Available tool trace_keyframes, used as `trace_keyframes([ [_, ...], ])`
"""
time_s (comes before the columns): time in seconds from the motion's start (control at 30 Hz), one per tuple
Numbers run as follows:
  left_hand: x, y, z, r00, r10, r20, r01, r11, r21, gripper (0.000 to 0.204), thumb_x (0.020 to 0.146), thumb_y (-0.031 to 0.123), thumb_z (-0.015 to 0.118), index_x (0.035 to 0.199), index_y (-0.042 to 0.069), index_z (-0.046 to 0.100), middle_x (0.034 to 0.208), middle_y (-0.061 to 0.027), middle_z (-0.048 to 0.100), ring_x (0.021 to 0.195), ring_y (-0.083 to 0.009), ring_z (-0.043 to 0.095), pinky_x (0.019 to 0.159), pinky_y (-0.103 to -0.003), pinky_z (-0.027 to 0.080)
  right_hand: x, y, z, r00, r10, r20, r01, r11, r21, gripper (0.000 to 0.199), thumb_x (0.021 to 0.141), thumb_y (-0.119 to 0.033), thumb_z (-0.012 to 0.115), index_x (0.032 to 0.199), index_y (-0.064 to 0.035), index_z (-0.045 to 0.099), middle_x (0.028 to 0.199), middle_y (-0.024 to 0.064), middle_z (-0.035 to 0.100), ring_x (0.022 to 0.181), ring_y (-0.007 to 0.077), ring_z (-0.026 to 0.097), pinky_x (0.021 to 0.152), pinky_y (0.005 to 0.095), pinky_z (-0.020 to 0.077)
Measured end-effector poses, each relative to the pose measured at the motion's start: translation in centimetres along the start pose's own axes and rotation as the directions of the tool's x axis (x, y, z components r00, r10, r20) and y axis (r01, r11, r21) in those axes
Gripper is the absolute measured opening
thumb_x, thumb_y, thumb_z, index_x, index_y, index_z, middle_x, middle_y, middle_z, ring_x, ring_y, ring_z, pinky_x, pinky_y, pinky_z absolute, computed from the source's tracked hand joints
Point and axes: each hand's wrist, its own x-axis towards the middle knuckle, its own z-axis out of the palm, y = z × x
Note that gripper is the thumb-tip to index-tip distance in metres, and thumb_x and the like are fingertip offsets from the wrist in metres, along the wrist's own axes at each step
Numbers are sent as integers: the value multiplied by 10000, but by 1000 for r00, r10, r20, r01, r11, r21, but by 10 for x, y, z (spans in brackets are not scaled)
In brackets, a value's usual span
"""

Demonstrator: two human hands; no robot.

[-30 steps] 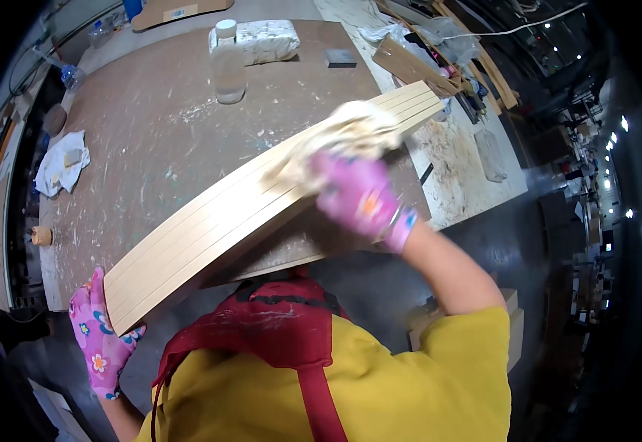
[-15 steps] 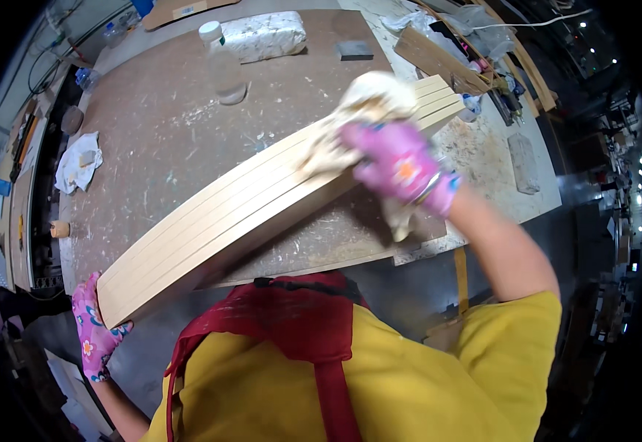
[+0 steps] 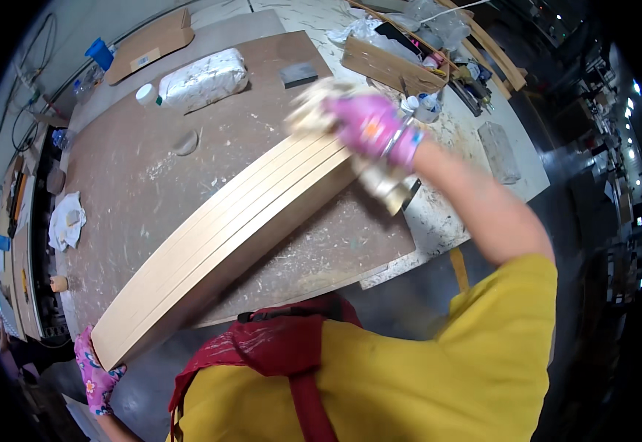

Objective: The person wipes a long, light-colored wooden panel with a cloth, then places it on a stack of similar panels. They then clean the workbench surface with a scraper and a cloth. Finally, they pick up another panel and place it on the stack.

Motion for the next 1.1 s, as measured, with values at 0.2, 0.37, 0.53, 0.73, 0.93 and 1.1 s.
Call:
trace_keyframes([
  [0.2,4,2,-3,999,-26,21,23,992,125,1029,429,146,813,1350,53,365,1297,-173,431,1252,-373,364,1071,-435,291,54,138,-15,939,322,-117,-317,946,63,168,849,-201,575,935,-59,603,861,161,647,798,320,634,747,380,506],
  [0.37,3,-5,1,999,-9,43,1,980,201,1014,459,180,807,1351,23,349,1309,-194,423,1238,-386,379,1065,-446,307,82,169,1,965,256,54,-241,790,564,542,868,-340,619,1310,-68,462,1138,48,568,902,136,531,762,275,455],
  [0.53,14,-1,-2,998,53,30,-58,970,234,950,503,187,780,1336,11,360,1277,-213,450,1221,-403,395,1048,-455,327,62,192,18,830,516,212,-497,512,700,472,884,-463,548,1183,-99,544,991,29,577,764,89,538,609,233,444],
  [0.73,9,-5,1,997,58,43,-67,963,259,873,569,256,769,1303,-9,378,1275,-242,448,1203,-415,415,1037,-464,331,39,143,16,786,434,441,-607,410,680,416,900,-513,512,1009,-126,617,787,-61,560,652,38,502,527,198,419],
  [0.93,4,-73,17,936,-162,312,153,987,52,948,542,311,824,1317,13,367,1269,-149,448,1157,-306,462,988,-401,378,63,138,39,794,217,568,-605,185,774,544,896,-521,523,1090,-19,603,990,77,647,879,136,609,774,277,511],
  [1.1,45,-29,-36,916,6,402,264,744,-614,799,731,416,760,1341,50,395,1134,-87,552,1012,-196,552,886,-366,450,67,166,55,620,14,785,-785,41,619,669,837,-560,594,1119,47,582,1074,131,651,937,169,633,829,298,513],
])
